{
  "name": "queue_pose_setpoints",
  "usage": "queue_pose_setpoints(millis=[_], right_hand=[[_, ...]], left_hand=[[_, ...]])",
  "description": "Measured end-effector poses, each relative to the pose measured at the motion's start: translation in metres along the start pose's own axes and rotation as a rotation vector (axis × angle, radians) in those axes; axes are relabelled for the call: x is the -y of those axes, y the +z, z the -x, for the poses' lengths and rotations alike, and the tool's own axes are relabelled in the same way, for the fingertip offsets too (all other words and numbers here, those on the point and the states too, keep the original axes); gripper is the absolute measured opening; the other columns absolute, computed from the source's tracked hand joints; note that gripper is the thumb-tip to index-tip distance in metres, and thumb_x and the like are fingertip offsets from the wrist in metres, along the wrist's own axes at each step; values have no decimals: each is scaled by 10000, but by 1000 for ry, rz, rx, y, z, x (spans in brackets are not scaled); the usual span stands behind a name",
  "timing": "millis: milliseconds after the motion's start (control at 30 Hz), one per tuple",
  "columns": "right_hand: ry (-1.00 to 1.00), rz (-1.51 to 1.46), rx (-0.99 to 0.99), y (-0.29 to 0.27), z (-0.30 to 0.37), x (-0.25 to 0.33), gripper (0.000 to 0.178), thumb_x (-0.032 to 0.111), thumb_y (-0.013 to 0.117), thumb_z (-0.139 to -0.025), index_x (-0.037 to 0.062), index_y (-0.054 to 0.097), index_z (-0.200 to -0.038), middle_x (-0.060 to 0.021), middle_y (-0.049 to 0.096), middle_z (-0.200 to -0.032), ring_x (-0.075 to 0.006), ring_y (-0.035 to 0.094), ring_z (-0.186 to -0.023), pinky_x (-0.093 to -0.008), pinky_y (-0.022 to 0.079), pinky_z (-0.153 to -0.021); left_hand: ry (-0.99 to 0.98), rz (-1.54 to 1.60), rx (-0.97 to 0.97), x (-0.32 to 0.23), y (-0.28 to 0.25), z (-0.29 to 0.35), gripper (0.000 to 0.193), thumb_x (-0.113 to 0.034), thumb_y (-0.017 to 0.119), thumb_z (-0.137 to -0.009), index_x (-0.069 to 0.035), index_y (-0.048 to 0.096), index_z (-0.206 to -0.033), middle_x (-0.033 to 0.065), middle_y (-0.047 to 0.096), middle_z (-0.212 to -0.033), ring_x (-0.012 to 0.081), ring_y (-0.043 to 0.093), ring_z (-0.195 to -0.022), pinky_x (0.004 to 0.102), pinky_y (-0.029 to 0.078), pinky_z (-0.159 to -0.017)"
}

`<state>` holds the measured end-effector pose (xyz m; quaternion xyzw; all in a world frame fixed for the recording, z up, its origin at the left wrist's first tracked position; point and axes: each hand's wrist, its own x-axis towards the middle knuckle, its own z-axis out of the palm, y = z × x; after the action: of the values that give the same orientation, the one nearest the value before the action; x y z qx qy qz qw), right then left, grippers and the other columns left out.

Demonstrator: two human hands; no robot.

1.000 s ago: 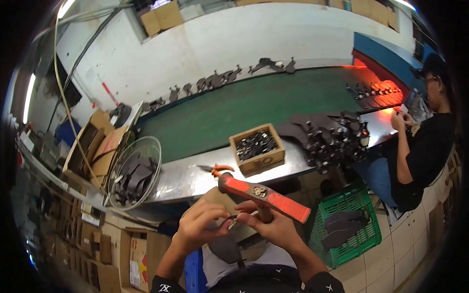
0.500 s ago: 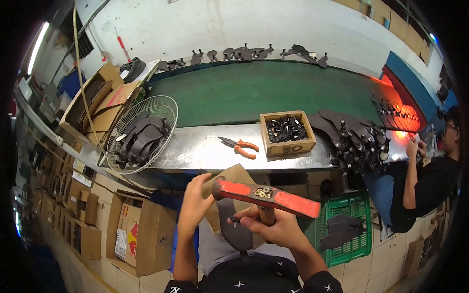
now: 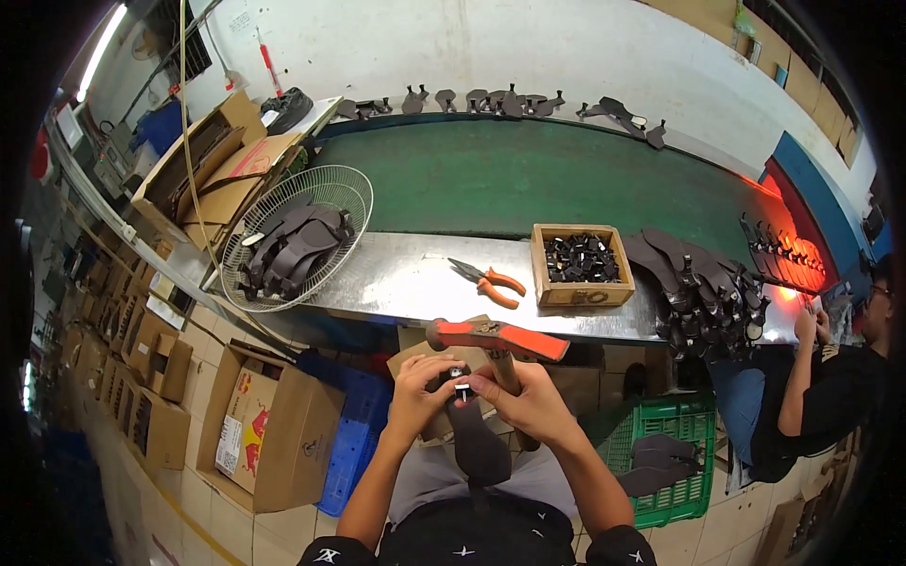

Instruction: Manually assemble and secure shoe components using a hammer and pliers in a manufacturing environment.

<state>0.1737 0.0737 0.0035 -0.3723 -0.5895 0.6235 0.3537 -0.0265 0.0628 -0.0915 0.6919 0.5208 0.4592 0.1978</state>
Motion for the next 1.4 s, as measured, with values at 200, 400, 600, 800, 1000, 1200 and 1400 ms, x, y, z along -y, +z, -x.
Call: queue_pose_setpoints(millis=[200, 400, 600, 800, 1000, 1200, 1400], right_hand=[[-38, 294, -95, 2, -15, -13, 198, 160, 668, -942, -25, 674, -1011, -27, 685, -826, -52, 562, -688, -213, 449, -618], [-116, 263, 33, -4, -27, -20, 259, 105, 687, -914, -53, 627, -1111, -71, 690, -969, -95, 638, -852, -257, 506, -779], [-95, 102, -116, 3, -25, -25, 217, 158, 690, -928, -28, 663, -1035, 49, 542, -635, -4, 422, -511, -205, 305, -446], [-40, 75, -163, 5, -7, -8, 219, 167, 693, -929, -42, 656, -983, -26, 672, -809, -49, 565, -707, -218, 460, -614], [6, -182, -155, 1, 19, 13, 236, 180, 655, -951, -46, 658, -1018, -69, 660, -739, -32, 425, -443, -203, 336, -398], [-97, -124, -34, 5, 35, 23, 236, 101, 699, -908, -55, 663, -1081, -75, 692, -815, -29, 469, -490, -194, 348, -421], [-58, -241, -100, 12, 38, 9, 224, 21, 748, -840, -61, 668, -1032, -84, 696, -831, -48, 532, -546, -196, 385, -441]], left_hand=[[23, 7, -28, 6, 1, 2, 271, -238, 775, -798, -104, 725, -1028, 79, 721, -1035, 227, 650, -1061, 416, 386, -1007], [4, -7, -27, 7, 1, 3, 343, -262, 790, -788, -62, 700, -1052, 98, 704, -1081, 255, 642, -1071, 418, 387, -1021], [39, 125, -191, -44, -16, -10, 475, -216, 825, -754, -24, 644, -1149, 141, 648, -1168, 318, 641, -1044, 401, 467, -949], [147, 77, -113, -70, -23, -6, 377, -85, 784, -785, 6, 659, -1129, 133, 664, -1105, 261, 667, -944, 323, 548, -785], [-96, 576, -122, -88, -19, 10, 269, -85, 777, -806, 10, 721, -1051, 112, 667, -1080, 166, 651, -942, 273, 530, -784], [-140, 941, -286, -96, 0, 23, 386, -273, 817, -768, -14, 734, -1041, 142, 570, -1249, 238, 565, -1121, 349, 462, -956], [-53, 656, -387, -109, 8, 24, 468, -305, 828, -755, -41, 713, -1124, 143, 537, -1315, 260, 498, -1206, 376, 424, -992]])
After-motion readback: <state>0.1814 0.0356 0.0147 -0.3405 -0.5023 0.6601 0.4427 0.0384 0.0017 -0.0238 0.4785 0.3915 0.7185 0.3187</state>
